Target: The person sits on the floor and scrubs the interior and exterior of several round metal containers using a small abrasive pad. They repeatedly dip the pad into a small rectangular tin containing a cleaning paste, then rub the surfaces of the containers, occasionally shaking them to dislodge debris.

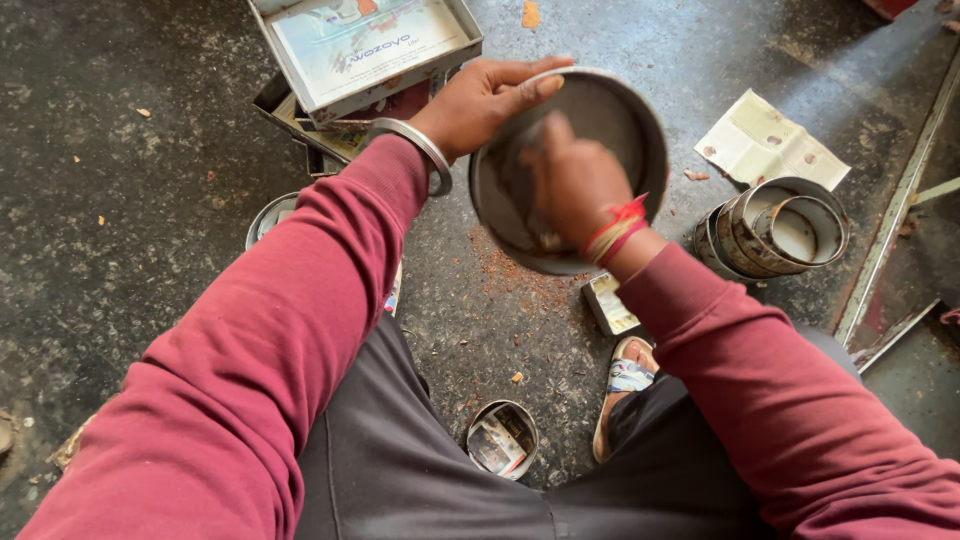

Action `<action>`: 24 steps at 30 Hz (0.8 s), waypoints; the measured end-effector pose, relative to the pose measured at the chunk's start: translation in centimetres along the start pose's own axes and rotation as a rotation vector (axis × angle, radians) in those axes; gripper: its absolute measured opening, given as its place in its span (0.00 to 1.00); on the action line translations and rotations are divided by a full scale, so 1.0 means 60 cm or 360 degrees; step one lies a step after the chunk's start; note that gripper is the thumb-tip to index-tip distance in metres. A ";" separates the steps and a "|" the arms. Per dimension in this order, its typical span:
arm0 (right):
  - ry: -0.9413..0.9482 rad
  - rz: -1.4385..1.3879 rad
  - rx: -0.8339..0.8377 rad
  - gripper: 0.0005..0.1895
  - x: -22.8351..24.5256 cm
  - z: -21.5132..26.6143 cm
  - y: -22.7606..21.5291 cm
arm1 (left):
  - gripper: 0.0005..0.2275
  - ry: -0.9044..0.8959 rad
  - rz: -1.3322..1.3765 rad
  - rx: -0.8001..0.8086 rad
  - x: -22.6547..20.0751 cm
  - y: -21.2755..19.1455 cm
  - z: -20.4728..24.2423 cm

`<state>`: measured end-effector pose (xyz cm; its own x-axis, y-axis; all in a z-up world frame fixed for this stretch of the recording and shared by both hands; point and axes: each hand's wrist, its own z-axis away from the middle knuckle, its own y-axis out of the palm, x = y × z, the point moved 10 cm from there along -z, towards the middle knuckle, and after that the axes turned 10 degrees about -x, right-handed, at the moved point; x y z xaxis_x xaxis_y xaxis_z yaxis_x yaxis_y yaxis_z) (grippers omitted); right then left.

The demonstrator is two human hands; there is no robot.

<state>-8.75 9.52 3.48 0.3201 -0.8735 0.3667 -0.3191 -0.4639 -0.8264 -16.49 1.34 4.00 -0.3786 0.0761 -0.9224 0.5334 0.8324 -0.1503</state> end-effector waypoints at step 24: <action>-0.0588 0.0157 0.0500 0.13 0.090 0.061 0.076 | 0.18 -0.0053 -0.0339 -0.0091 -0.003 -0.029 -0.018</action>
<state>-5.19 3.22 0.12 0.6150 -0.7740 0.1509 -0.0980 -0.2649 -0.9593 -18.18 0.45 4.79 -0.4525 -0.1219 -0.8834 0.4001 0.8576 -0.3232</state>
